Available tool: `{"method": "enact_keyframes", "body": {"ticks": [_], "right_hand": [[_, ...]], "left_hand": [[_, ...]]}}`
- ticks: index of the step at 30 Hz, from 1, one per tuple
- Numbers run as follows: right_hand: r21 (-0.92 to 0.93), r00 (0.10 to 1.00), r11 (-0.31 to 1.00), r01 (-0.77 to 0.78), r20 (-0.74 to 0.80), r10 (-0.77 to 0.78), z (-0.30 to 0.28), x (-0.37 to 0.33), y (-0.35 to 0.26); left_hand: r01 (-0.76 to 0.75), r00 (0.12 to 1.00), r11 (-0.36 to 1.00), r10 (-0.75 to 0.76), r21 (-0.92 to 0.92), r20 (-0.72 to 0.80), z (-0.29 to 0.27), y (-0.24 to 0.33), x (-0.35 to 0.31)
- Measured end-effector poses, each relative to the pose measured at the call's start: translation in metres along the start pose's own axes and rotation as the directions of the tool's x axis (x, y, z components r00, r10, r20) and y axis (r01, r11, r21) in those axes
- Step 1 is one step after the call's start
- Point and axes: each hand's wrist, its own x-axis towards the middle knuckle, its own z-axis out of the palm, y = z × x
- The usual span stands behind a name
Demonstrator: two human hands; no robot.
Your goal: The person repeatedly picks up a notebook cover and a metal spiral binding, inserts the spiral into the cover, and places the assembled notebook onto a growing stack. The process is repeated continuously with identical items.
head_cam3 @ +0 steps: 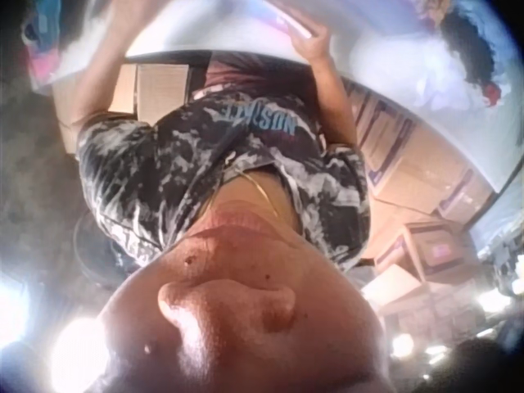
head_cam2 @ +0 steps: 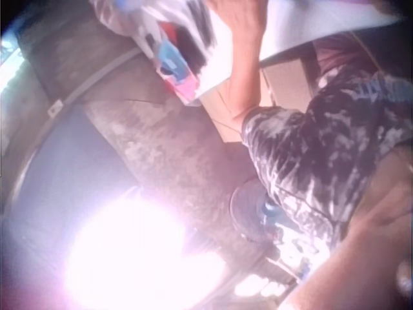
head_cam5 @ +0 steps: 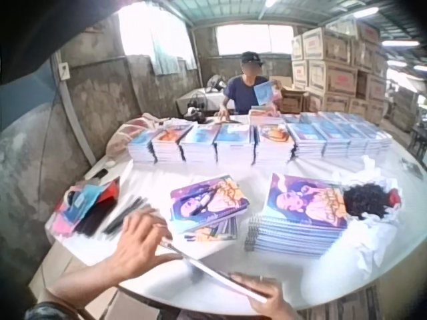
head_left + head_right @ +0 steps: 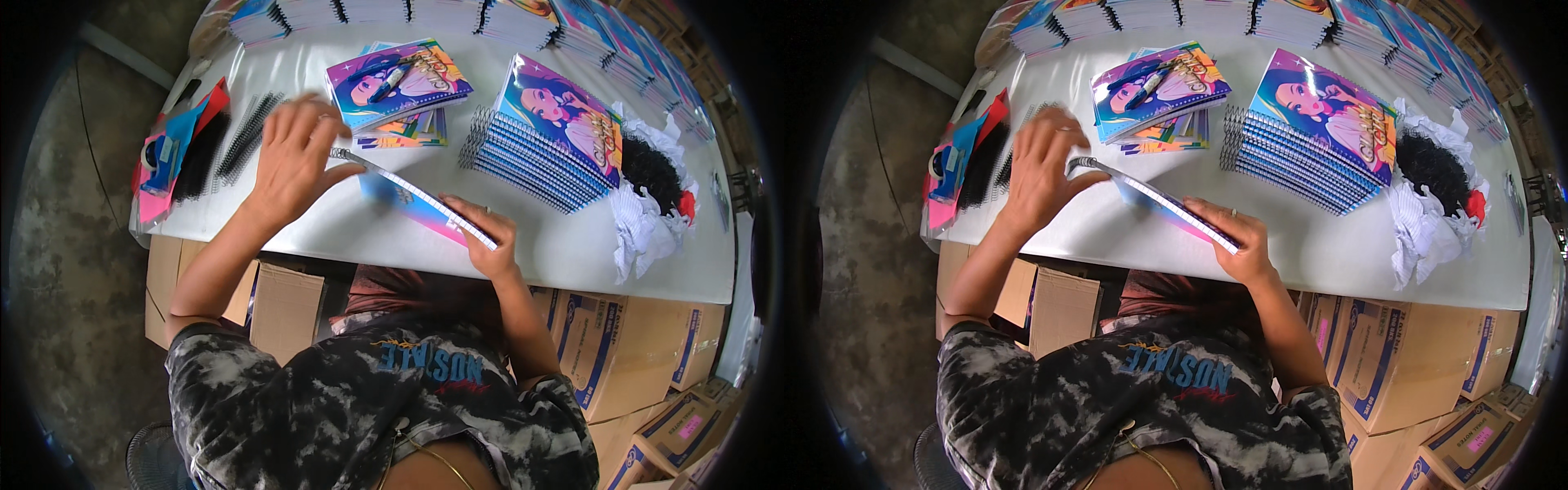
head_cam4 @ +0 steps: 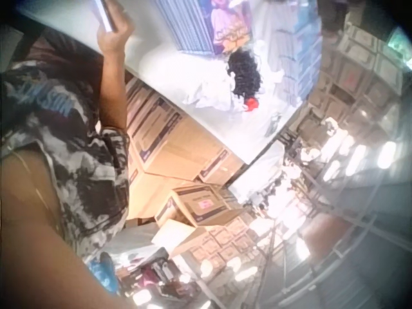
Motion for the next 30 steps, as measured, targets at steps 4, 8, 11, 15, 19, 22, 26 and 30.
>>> {"method": "enact_keyframes", "body": {"ticks": [4,8,11,15,19,22,26,30], "right_hand": [[-0.026,1.0,1.0,0.007,-0.016,-0.008,0.011,-0.002,-0.008],[-0.07,0.998,0.996,0.052,-0.034,-0.054,0.011,-0.004,-0.006],[-0.021,0.983,0.983,0.181,0.039,-0.18,0.016,0.0,-0.007],[-0.102,0.977,0.975,0.199,-0.052,-0.205,0.016,-0.004,-0.001],[-0.042,0.98,0.979,0.198,0.043,-0.196,0.017,0.0,-0.017],[-0.085,0.974,0.971,0.224,0.042,-0.222,0.022,0.0,-0.012],[-0.109,0.967,0.962,0.25,-0.01,-0.253,0.015,-0.004,0.001],[-0.047,0.967,0.969,0.243,0.085,-0.238,0.025,-0.001,-0.014]], "left_hand": [[0.081,0.995,0.989,-0.087,-0.123,-0.048,0.089,0.013,-0.081],[-0.158,0.926,0.987,0.162,0.04,-0.341,0.094,0.003,-0.088],[0.02,0.913,1.0,-0.01,0.019,-0.409,0.068,-0.008,-0.057],[-0.112,0.989,0.973,0.088,-0.202,-0.121,0.12,0.03,-0.127],[-0.001,0.766,0.996,-0.056,-0.087,-0.641,0.083,-0.009,-0.064],[0.086,0.847,0.946,-0.235,-0.313,-0.477,0.096,0.01,-0.061],[-0.46,0.849,0.876,0.387,-0.145,-0.36,0.11,0.032,-0.104],[0.022,0.811,0.927,-0.236,-0.375,-0.535,0.109,0.011,-0.062]]}}
